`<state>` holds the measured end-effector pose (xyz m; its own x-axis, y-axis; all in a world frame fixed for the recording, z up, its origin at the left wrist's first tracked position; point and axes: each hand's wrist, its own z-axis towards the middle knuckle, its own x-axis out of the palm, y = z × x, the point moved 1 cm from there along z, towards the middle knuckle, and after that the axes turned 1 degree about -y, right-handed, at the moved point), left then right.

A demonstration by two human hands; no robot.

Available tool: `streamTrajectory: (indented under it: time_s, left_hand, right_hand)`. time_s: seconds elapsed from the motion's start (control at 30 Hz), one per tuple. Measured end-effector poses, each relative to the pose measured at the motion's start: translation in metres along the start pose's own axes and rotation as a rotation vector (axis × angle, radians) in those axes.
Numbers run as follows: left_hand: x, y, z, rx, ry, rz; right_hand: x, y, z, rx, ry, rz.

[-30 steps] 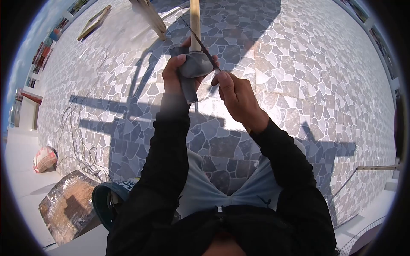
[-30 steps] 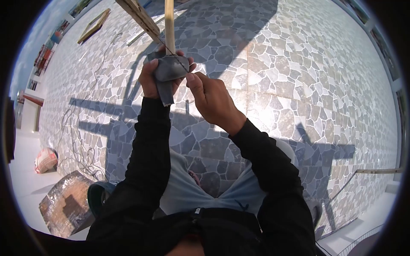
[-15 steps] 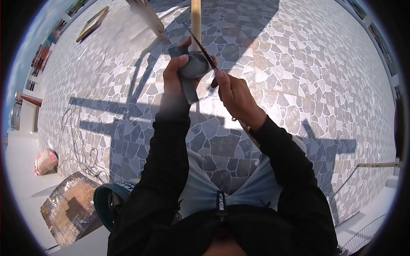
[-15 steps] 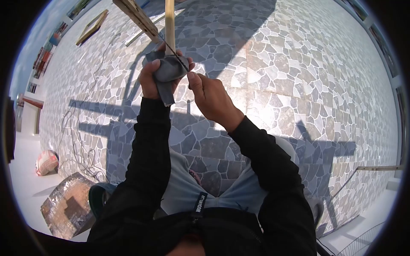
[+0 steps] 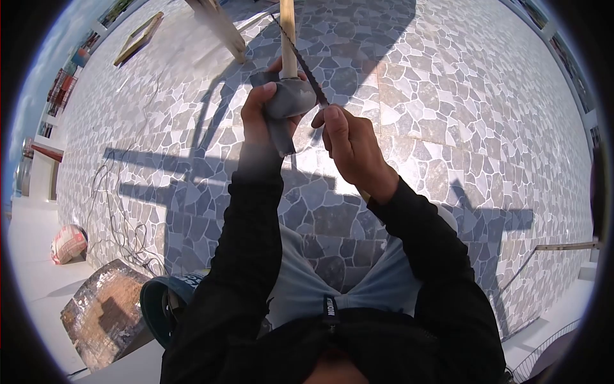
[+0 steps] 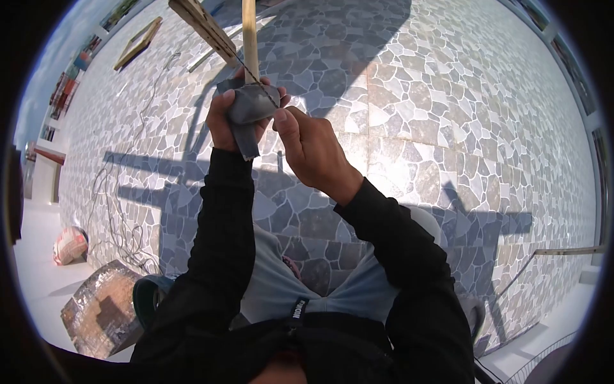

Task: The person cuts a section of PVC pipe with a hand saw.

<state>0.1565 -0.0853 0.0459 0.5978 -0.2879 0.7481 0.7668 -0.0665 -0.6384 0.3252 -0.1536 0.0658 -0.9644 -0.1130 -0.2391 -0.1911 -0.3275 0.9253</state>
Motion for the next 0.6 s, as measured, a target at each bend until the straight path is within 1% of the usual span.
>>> streamTrajectory:
  time_s: [0.07, 0.1, 0.17, 0.27, 0.3, 0.37, 0.4, 0.5, 0.6]
  left_hand:
    - [0.001, 0.002, 0.0, -0.014, 0.027, -0.01]
    - [0.002, 0.002, 0.001, -0.012, 0.036, 0.012]
    - [0.002, 0.001, 0.002, 0.002, 0.044, 0.034]
    - [0.008, -0.001, -0.005, -0.005, 0.014, -0.026]
    - [0.009, -0.001, -0.005, -0.006, 0.021, -0.025]
    - [0.009, 0.001, -0.003, -0.011, 0.042, -0.028]
    - [0.007, 0.001, -0.002, -0.006, 0.048, -0.019]
    - [0.002, -0.002, 0.001, 0.018, 0.038, -0.011]
    - [0.003, -0.001, -0.003, 0.005, -0.005, 0.004]
  right_hand:
    - [0.004, -0.018, 0.003, 0.074, 0.018, -0.083]
    - [0.003, -0.017, 0.002, 0.073, 0.012, -0.086]
    - [0.001, -0.014, 0.002, 0.043, 0.003, -0.07]
    - [0.003, 0.003, -0.001, -0.014, 0.012, -0.01]
    - [0.005, -0.003, -0.001, -0.009, 0.01, -0.009]
    - [0.006, -0.022, 0.003, 0.122, 0.014, -0.093]
    - [0.004, -0.021, 0.003, 0.121, 0.01, -0.097]
    - [0.003, -0.006, 0.002, -0.015, -0.017, -0.04]
    - [0.006, 0.0, 0.001, 0.039, 0.016, -0.045]
